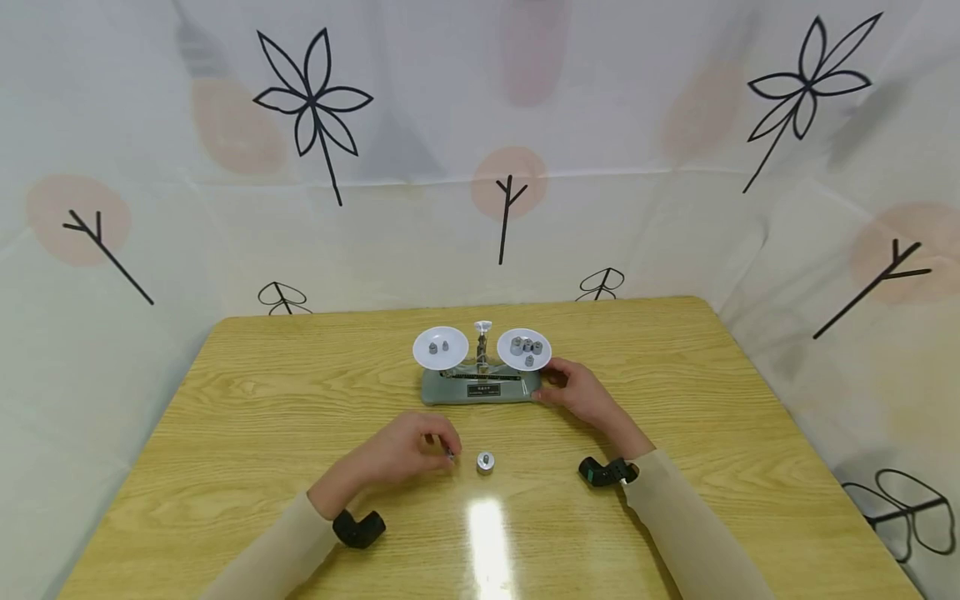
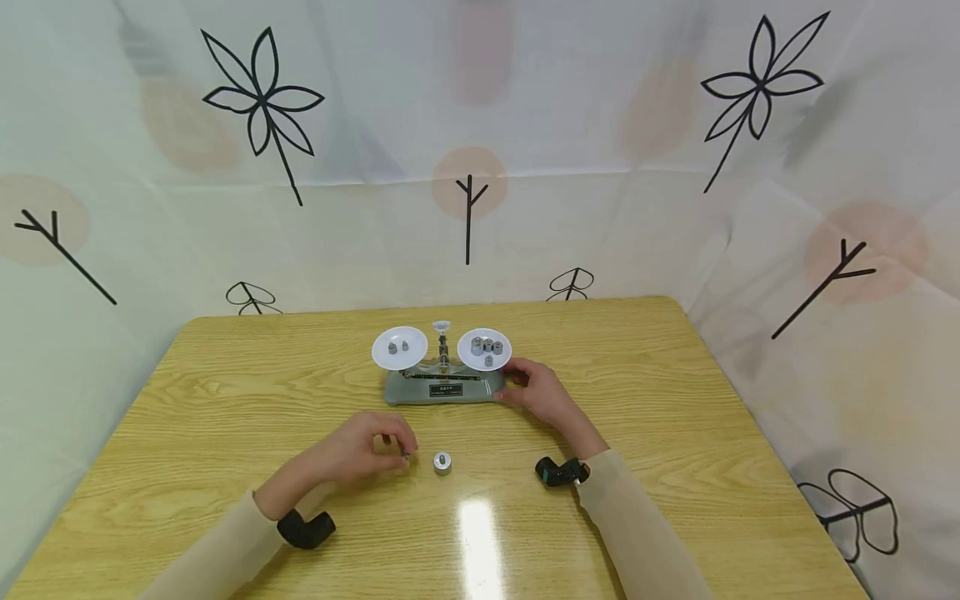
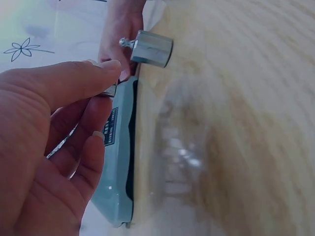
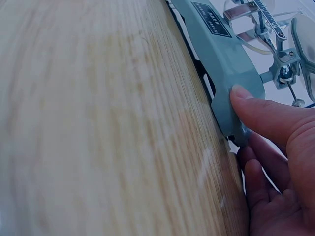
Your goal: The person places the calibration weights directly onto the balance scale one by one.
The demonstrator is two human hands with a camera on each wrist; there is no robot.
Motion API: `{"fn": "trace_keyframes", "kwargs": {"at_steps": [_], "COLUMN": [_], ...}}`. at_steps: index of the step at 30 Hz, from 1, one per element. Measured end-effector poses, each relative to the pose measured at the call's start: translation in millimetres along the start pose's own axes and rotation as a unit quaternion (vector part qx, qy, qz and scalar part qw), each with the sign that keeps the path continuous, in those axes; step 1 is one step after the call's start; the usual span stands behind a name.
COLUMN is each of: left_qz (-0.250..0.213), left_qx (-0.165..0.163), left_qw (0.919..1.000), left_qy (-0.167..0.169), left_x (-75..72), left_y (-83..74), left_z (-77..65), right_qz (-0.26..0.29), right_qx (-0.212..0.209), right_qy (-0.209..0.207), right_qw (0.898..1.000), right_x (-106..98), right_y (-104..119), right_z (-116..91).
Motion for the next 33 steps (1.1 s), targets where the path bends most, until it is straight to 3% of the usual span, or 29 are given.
{"fn": "trace_keyframes", "kwargs": {"at_steps": [8,11,25,33], "left_qz": [0.043,0.052,0.047,0.045], "left_qx": [0.039,0.040,0.038,0.059], "left_qw": [0.9975,0.9968,0.9961,0.9940], "left_qy": [-0.041,-0.047,-0.065,-0.080], "left_x": [-15.5,-20.4,-43.9,-56.1], "left_y": [-2.9,-3.3,-7.5,-12.1], "left_z": [-0.7,-1.2,-5.8,-5.4], "right_qz": [0.000,-0.002,-0.008,-0.001], "right_qx": [0.002,0.002,-0.001,0.006], "right_qy": [-0.001,0.001,0.000,0.000], "right_qw": [1.000,1.000,1.000,1.000], "right_x": [0.9,1.4,0.5,0.7], "right_y": [0.9,1.1,3.6,1.2], "right_z": [-0.2,-0.4,-0.8,-0.5]}}
Point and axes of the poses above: each hand's wrist, its own z-axis towards the middle knuckle, its own x-axis out of the palm, y = z × x, the point moved 2 cm from there along z, towards the middle knuckle, and after that the axes turned 5 degrees about -x, right-handed, at the moved point
